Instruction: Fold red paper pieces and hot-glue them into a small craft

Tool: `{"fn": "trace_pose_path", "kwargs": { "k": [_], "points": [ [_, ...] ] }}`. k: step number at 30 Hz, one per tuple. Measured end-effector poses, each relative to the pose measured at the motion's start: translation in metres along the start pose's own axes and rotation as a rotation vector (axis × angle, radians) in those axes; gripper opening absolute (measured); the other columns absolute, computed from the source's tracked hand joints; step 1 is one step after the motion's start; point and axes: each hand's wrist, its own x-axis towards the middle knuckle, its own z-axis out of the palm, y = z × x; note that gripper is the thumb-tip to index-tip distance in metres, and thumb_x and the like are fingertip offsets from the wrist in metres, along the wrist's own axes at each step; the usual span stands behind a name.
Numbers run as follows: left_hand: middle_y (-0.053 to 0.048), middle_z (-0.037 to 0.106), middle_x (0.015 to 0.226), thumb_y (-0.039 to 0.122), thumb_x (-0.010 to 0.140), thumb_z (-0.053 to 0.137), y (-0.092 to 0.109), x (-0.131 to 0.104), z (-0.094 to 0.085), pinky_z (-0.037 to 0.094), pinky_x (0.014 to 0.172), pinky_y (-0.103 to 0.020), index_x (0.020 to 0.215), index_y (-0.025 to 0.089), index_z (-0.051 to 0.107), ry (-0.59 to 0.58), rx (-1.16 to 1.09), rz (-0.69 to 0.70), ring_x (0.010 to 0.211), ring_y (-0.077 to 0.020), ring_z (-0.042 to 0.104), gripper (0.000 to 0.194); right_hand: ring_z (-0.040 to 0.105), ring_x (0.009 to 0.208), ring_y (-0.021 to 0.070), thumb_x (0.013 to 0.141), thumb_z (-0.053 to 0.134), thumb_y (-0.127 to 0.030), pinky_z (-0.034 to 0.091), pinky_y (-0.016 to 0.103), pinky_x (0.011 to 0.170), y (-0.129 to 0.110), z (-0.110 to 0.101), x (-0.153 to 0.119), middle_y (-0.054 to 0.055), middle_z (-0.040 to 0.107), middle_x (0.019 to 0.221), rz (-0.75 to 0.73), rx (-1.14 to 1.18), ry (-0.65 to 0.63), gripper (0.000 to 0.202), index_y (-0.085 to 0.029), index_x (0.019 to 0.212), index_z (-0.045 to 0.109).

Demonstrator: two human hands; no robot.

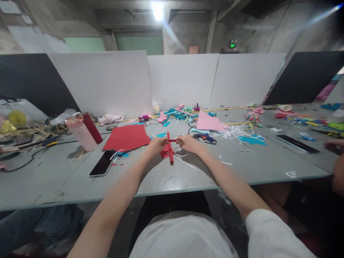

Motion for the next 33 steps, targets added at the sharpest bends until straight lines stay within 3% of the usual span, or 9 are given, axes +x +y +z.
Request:
{"fn": "trace_pose_path", "kwargs": {
  "k": [4,10,16,20,26,33],
  "points": [
    [-0.011,0.072,0.078,0.022,0.099,0.053,0.0,0.0,0.0,0.045,0.073,-0.035,0.094,0.017,0.081,0.015,0.152,0.065,0.07,-0.0228,0.061,0.028,0.076,0.09,0.0211,0.1,0.056,-0.011,0.045,0.025,0.078,0.002,0.002,0.002,0.011,0.084,0.098,0.011,-0.044,0.006,0.027,-0.016,0.105,0.081],
    [-0.011,0.073,0.08,0.023,0.102,0.053,0.0,0.0,0.002,0.044,0.071,-0.034,0.098,0.019,0.081,0.019,0.188,0.042,0.071,-0.0235,0.064,0.028,0.076,0.095,0.0202,0.1,0.053,-0.008,0.046,0.024,0.082,0.004,0.005,0.001,0.01,0.084,0.105,0.016,0.007,0.026,0.031,-0.016,0.114,0.08],
    [-0.011,0.075,0.082,0.025,0.104,0.051,0.003,0.0,0.001,0.044,0.071,-0.035,0.1,0.02,0.079,0.042,0.223,0.0,0.074,-0.0247,0.066,0.029,0.071,0.084,0.0202,0.112,0.049,-0.026,0.039,0.027,0.074,0.006,0.005,0.002,0.011,0.081,0.096,0.081,-0.036,0.086,0.031,-0.015,0.114,0.078],
    [-0.011,0.077,0.086,0.025,0.103,0.052,0.004,-0.001,-0.001,0.045,0.073,-0.034,0.1,0.02,0.079,0.053,0.238,-0.066,0.077,-0.0244,0.068,0.028,0.066,0.078,0.0187,0.113,0.05,-0.035,0.035,0.027,0.07,0.007,0.003,0.001,0.01,0.079,0.09,0.079,-0.046,0.111,0.034,-0.016,0.106,0.078],
    [-0.011,0.075,0.086,0.022,0.102,0.054,-0.003,-0.001,0.001,0.045,0.073,-0.032,0.097,0.02,0.078,0.103,0.246,-0.13,0.076,-0.0222,0.066,0.025,0.053,0.062,0.0137,0.107,0.06,-0.043,0.029,0.027,0.062,0.007,0.001,-0.002,0.005,0.073,0.074,-0.034,-0.044,-0.149,0.04,-0.014,0.086,0.078],
    [-0.008,0.071,0.081,0.024,0.105,0.051,-0.003,0.001,0.004,0.041,0.07,-0.031,0.092,0.02,0.075,0.101,0.234,-0.122,0.072,-0.0203,0.061,0.027,0.06,0.064,0.0137,0.095,0.071,-0.047,0.033,0.025,0.059,-0.002,0.002,-0.004,0.005,0.077,0.078,-0.077,0.039,-0.29,0.034,-0.016,0.086,0.08]
  ]
}}
